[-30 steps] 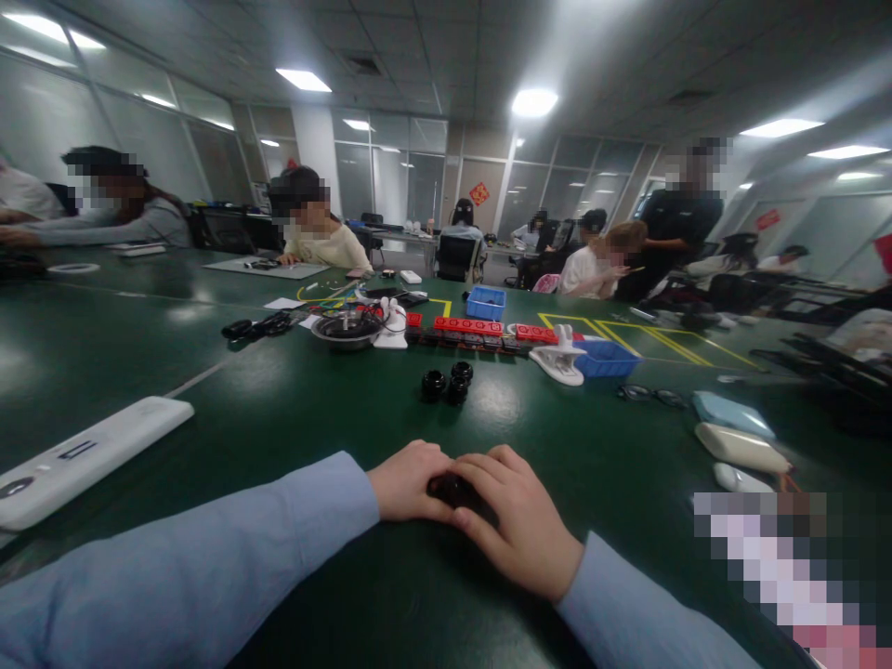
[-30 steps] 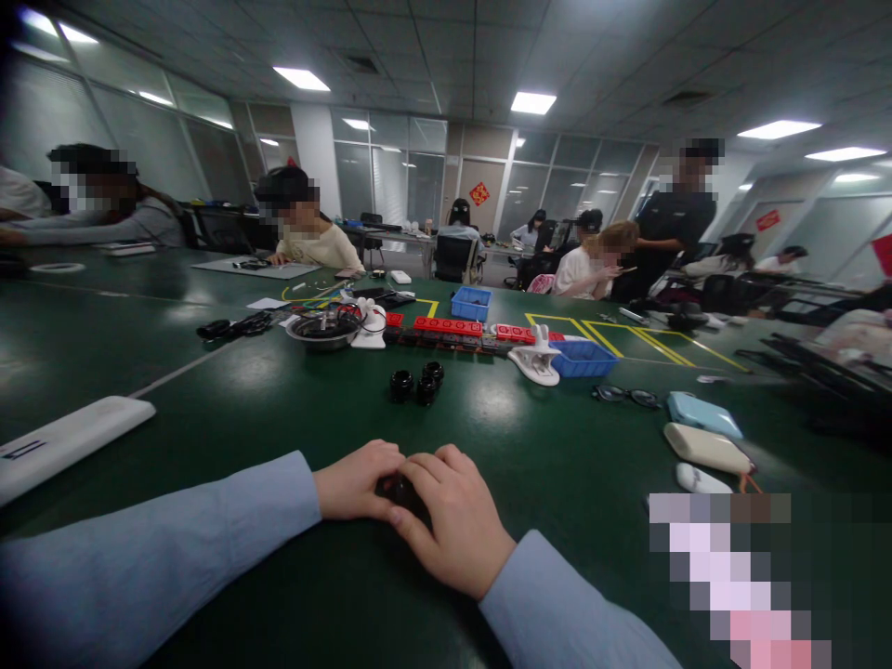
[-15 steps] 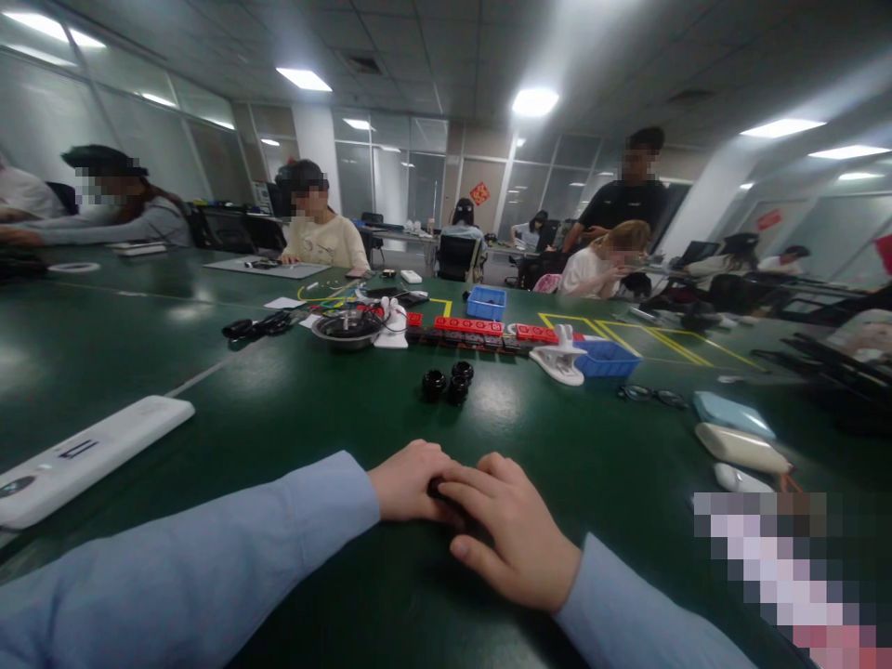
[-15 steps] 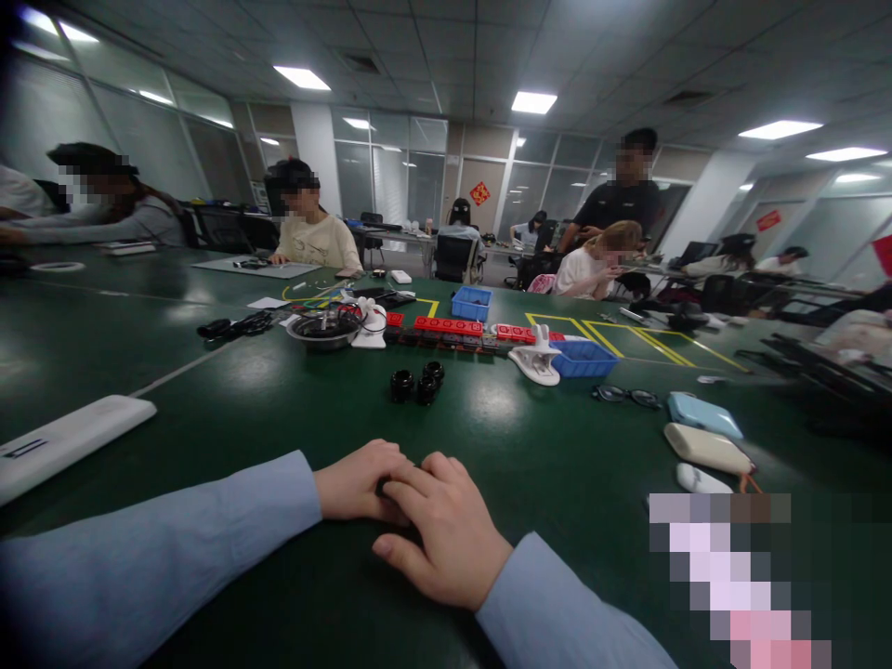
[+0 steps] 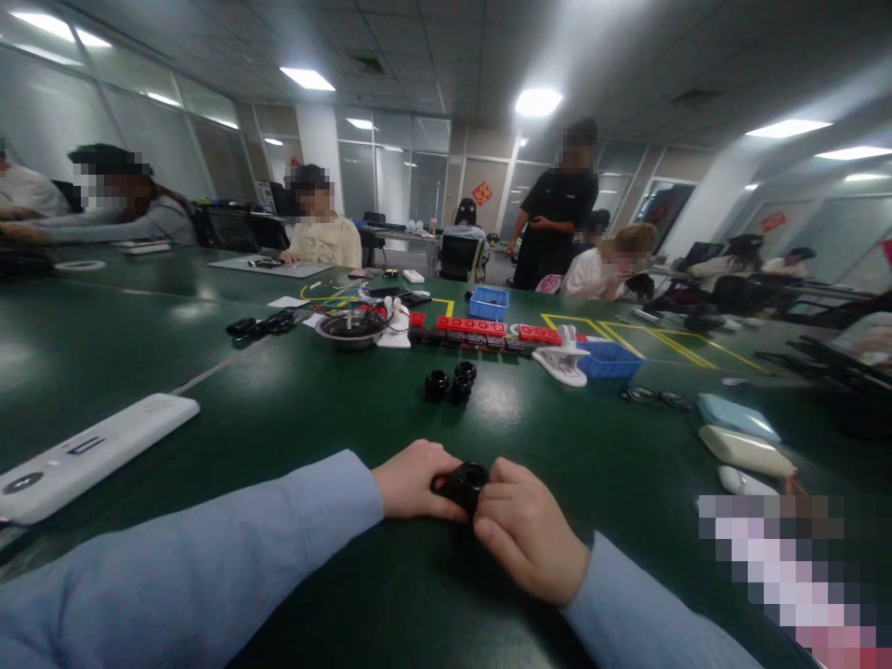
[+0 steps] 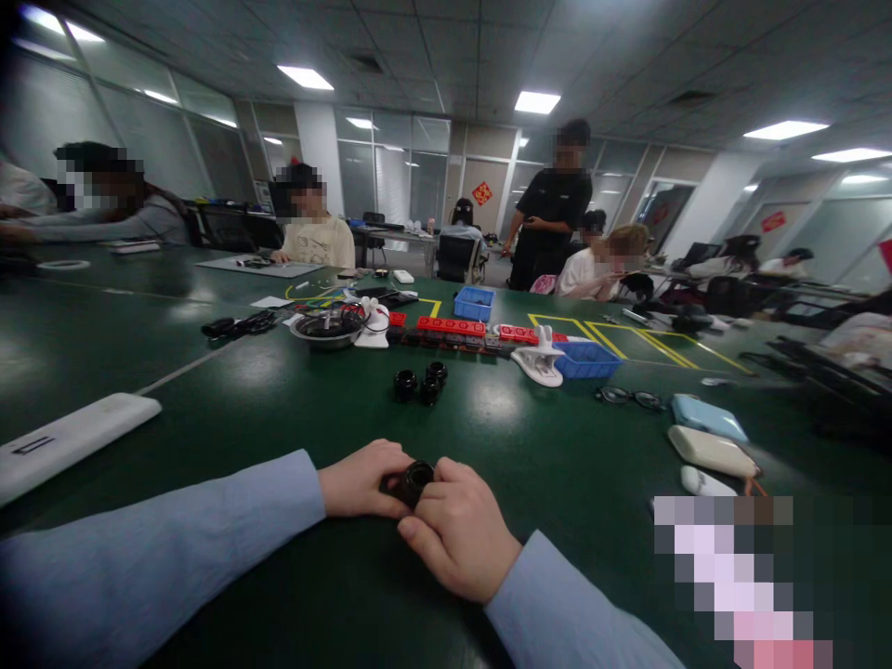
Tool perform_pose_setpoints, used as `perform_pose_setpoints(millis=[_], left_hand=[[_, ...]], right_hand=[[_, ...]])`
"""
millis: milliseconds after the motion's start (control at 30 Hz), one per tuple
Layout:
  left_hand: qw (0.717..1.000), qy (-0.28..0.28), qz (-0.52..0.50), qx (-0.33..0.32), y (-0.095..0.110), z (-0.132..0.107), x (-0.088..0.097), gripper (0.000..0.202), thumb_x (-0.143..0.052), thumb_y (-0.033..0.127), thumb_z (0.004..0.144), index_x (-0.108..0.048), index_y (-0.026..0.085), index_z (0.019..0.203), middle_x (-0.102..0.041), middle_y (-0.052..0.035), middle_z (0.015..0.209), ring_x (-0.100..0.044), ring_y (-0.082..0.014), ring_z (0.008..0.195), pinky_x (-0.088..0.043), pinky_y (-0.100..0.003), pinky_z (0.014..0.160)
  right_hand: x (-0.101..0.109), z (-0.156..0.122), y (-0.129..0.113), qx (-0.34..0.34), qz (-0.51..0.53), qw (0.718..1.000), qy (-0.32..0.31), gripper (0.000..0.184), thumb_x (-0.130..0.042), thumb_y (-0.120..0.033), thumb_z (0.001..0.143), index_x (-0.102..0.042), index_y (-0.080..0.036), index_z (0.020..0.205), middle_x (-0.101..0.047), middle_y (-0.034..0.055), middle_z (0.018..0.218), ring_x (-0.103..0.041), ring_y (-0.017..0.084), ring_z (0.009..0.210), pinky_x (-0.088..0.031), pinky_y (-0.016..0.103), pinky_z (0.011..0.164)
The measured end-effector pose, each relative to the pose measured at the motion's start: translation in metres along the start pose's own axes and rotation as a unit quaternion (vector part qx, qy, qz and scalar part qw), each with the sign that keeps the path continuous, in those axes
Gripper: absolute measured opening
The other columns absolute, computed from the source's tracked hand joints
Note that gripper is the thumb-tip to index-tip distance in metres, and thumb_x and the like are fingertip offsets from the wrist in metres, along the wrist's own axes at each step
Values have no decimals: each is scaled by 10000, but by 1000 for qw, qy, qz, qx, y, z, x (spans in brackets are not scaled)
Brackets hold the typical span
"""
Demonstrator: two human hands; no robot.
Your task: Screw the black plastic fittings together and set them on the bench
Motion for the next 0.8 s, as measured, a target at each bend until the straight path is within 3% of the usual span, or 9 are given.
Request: perform_pose_setpoints(millis=[200,367,467,800], left_hand=[[1000,-2,-7,-2,0,0,0,344,-681,479,683,-519,177,718,-489,52,640,-454,-127,637,-275,-236,600],[1000,-3,6,3,-1,0,0,377,-676,510,673,-512,171,692,-483,49,636,-457,-132,644,-283,-240,610],[1000,-4,7,2,-1,-1,-1,370,-677,507,674,-520,173,707,-490,50,641,-462,-133,650,-284,-241,614],[1000,0,8,-2,3,0,2,371,-697,486,663,-511,167,689,-493,52,640,-467,-128,635,-284,-239,601]], right_hand=[[0,-5,50,-129,-34,991,12,593,-126,-407,942,-542,-173,591,-553,46,588,-415,169,613,-324,315,614],[-2,-9,75,-180,-38,982,29,442,-216,-378,944,-589,-149,1007,-627,81,932,-510,209,830,-374,359,758],[-1,-10,74,-187,-32,981,34,401,-261,-369,937,-551,-145,1099,-613,87,1004,-512,216,900,-392,360,792],[12,-8,52,-153,18,984,88,304,-340,-320,918,-546,-165,1079,-597,89,1003,-505,219,924,-408,386,815]])
Point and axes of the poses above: each hand's wrist, its own z-axis towards the middle knuckle, its own x-axis out of the back of the hand, y = z × x, the point moved 10 cm from there along z, towards the middle knuckle
